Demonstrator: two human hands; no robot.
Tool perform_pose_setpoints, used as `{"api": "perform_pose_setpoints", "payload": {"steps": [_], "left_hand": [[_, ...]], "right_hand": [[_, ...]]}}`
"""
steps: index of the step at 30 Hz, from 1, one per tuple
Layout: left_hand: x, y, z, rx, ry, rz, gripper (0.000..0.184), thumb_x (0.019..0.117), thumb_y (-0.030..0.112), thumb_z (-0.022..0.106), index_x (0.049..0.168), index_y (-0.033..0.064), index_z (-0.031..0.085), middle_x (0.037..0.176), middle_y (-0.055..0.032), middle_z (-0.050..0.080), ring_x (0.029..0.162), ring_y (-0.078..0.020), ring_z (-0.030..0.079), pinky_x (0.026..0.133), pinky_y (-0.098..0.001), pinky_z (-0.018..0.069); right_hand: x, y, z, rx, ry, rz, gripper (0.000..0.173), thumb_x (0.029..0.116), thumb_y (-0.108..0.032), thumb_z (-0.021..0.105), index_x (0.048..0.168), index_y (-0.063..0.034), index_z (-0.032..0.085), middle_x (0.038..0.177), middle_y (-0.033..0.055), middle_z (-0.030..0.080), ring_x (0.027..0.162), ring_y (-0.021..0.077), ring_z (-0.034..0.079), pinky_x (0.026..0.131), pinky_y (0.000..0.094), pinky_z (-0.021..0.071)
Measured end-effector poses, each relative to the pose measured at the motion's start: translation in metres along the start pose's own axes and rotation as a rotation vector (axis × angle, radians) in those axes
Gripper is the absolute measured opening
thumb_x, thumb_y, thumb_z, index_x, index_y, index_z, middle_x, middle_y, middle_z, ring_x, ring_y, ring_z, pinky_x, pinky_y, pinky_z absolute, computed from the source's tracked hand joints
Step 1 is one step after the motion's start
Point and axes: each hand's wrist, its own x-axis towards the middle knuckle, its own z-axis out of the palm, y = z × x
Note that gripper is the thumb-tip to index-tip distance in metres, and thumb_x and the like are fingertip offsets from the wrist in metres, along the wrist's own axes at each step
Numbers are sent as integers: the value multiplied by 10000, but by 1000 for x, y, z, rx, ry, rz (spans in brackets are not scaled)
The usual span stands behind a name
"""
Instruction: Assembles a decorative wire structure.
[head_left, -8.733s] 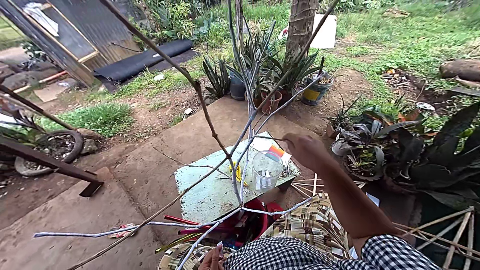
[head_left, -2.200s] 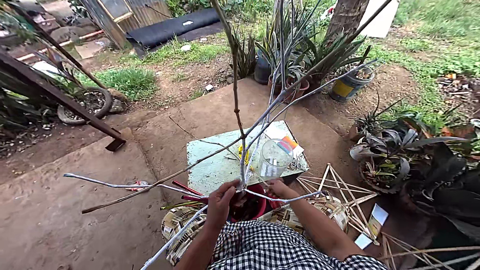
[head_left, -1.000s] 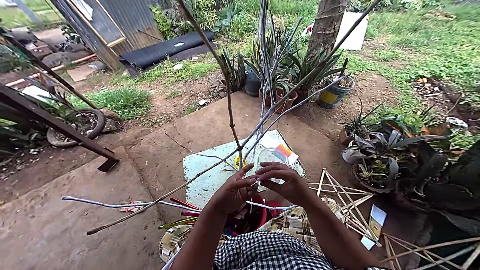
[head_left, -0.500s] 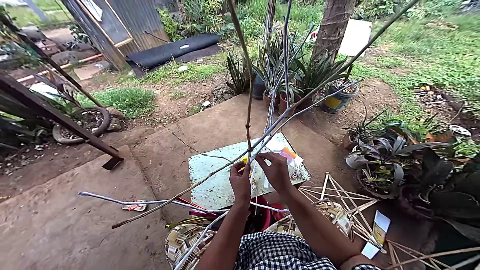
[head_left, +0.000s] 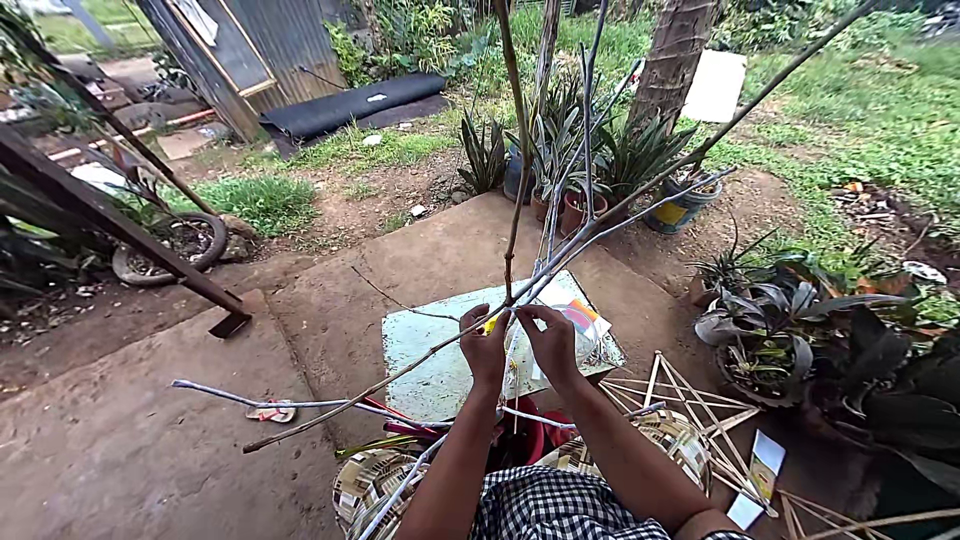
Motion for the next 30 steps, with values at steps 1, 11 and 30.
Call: {"api": "perform_pose_setpoints", "payload": {"steps": [1, 11, 30], "left_hand": [[1, 0, 0, -3, 4, -1, 403, 834, 126, 836, 1161, -17, 649, 1115, -121, 674, 1003, -144, 624, 853, -317, 501], [1, -1, 2, -31, 39, -8, 432, 822, 110, 841, 1175, -16, 627, 1123, -112, 661, 1027, -128, 613, 861, -287, 502], [9, 0, 0, 11, 32, 2, 561, 778, 134, 875, 1237, -17, 590, 1117, -110, 651, 1011, -128, 608, 845, -283, 492]], "right_hand": [[0, 1, 1, 0, 9, -6, 175, 972, -226, 689, 1036, -99, 790, 962, 39, 769, 925, 200, 722, 900, 479, 548], [0, 3, 2, 23, 27, -21, 168, 968, -233, 699, 1029, -114, 800, 956, 29, 774, 918, 182, 726, 900, 479, 543], [7, 6, -4, 72, -42, 23, 188, 977, -260, 689, 1059, -131, 799, 994, 23, 768, 972, 201, 709, 936, 505, 523]]}}
